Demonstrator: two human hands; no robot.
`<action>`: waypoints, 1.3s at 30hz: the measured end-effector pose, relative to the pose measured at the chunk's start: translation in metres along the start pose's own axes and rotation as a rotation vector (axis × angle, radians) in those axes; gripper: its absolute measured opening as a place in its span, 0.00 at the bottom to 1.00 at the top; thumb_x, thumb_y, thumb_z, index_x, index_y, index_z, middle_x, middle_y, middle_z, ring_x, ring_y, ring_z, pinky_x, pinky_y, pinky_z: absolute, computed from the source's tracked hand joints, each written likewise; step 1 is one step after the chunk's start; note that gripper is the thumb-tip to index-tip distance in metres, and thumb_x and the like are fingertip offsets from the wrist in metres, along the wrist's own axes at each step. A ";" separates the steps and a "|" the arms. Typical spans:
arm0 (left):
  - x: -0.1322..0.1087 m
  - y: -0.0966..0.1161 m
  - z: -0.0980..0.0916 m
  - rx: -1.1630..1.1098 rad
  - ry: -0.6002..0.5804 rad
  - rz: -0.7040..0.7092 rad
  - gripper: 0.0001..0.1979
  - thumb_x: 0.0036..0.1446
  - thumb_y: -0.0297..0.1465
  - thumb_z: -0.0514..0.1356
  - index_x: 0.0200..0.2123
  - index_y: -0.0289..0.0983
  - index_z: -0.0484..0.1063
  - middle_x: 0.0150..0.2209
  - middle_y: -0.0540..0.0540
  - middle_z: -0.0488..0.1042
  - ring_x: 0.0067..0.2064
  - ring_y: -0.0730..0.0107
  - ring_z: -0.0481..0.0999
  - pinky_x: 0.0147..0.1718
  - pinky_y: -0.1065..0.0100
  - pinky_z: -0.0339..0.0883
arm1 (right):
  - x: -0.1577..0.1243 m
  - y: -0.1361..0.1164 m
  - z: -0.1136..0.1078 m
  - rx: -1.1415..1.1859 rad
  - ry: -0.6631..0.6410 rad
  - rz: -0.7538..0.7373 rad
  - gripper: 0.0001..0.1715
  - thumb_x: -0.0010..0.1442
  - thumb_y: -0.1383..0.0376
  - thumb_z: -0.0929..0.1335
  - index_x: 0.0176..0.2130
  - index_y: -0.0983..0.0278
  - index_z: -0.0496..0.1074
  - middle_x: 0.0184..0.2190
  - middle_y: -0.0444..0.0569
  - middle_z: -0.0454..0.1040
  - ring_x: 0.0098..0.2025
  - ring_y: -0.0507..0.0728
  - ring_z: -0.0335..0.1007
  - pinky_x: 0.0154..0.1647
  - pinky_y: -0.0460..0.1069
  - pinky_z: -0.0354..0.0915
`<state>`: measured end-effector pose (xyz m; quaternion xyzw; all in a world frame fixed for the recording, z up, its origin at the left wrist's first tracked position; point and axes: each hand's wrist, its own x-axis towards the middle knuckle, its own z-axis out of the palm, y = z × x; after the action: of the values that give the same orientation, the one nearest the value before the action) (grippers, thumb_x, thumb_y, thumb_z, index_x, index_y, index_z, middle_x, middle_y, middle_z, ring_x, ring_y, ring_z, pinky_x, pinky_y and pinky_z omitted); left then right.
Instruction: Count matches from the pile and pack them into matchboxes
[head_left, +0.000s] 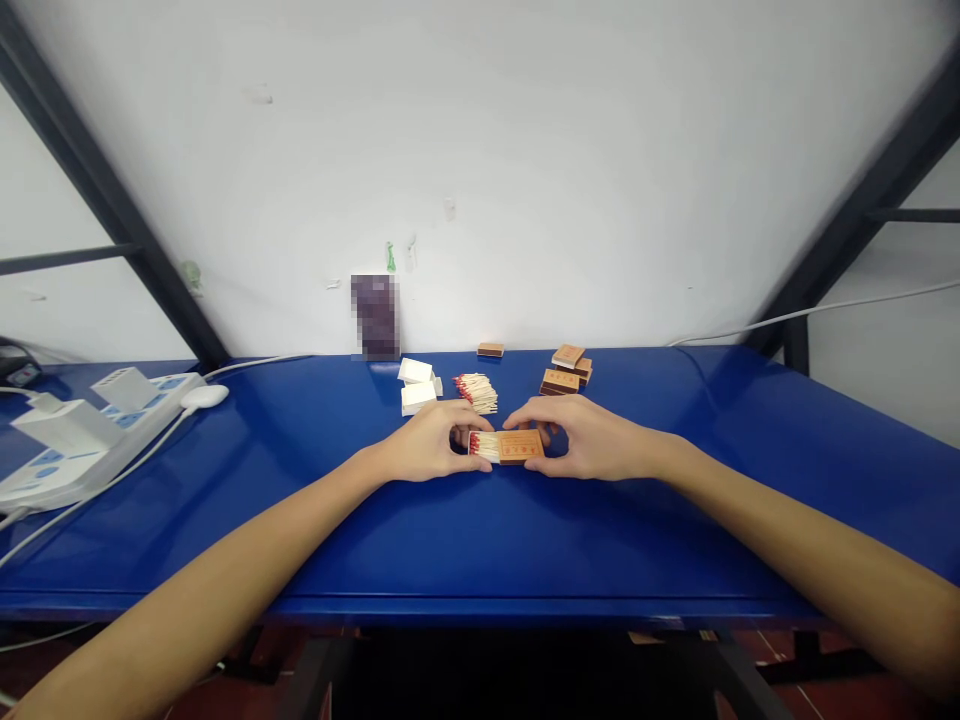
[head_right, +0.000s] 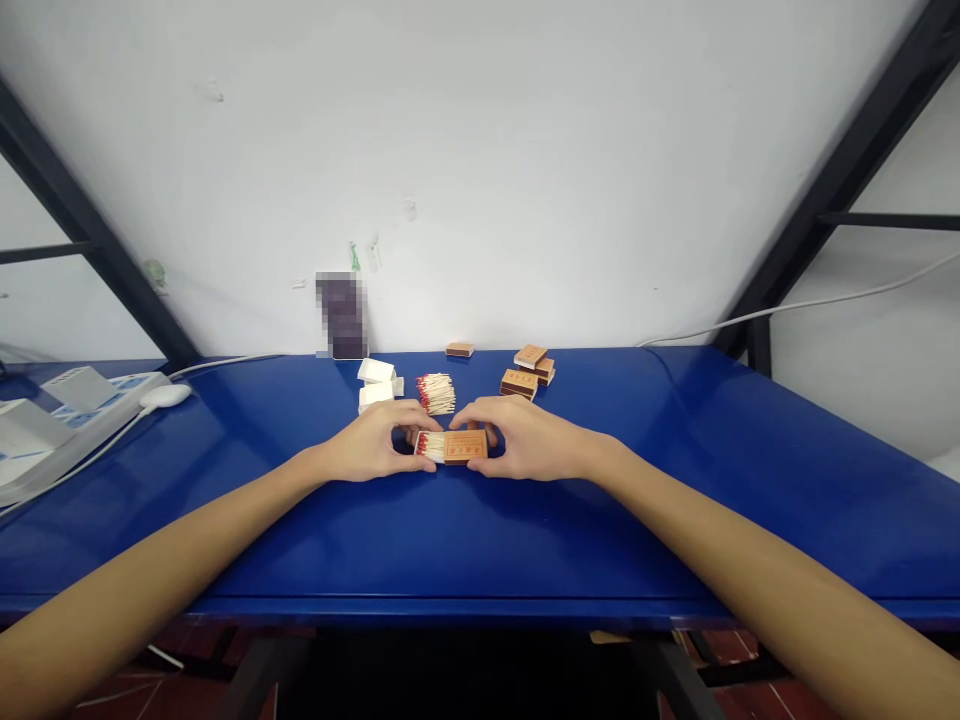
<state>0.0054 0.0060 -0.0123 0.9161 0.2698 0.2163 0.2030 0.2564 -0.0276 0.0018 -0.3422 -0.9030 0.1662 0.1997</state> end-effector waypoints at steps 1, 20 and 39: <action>0.000 0.000 0.002 -0.021 0.019 -0.002 0.20 0.50 0.40 0.70 0.44 0.37 0.76 0.36 0.47 0.75 0.35 0.69 0.73 0.36 0.66 0.68 | 0.000 -0.001 0.001 0.005 0.007 0.001 0.22 0.56 0.61 0.71 0.51 0.60 0.72 0.43 0.48 0.77 0.37 0.56 0.71 0.37 0.50 0.66; -0.004 -0.030 -0.027 0.342 0.413 0.011 0.10 0.64 0.34 0.54 0.44 0.38 0.71 0.40 0.45 0.71 0.42 0.65 0.71 0.45 0.62 0.66 | 0.018 0.015 0.002 -0.210 0.293 -0.045 0.20 0.62 0.59 0.67 0.54 0.60 0.71 0.47 0.54 0.76 0.47 0.62 0.72 0.50 0.58 0.66; -0.010 -0.098 -0.039 0.156 0.404 -0.166 0.17 0.64 0.37 0.53 0.50 0.38 0.73 0.53 0.44 0.74 0.56 0.62 0.71 0.59 0.56 0.61 | 0.115 0.067 -0.029 -0.575 0.021 0.265 0.16 0.64 0.60 0.63 0.44 0.65 0.75 0.44 0.58 0.77 0.41 0.62 0.72 0.36 0.52 0.62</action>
<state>-0.0612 0.0857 -0.0310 0.8417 0.3951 0.3566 0.0905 0.2284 0.1035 0.0256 -0.5011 -0.8584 -0.0746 0.0805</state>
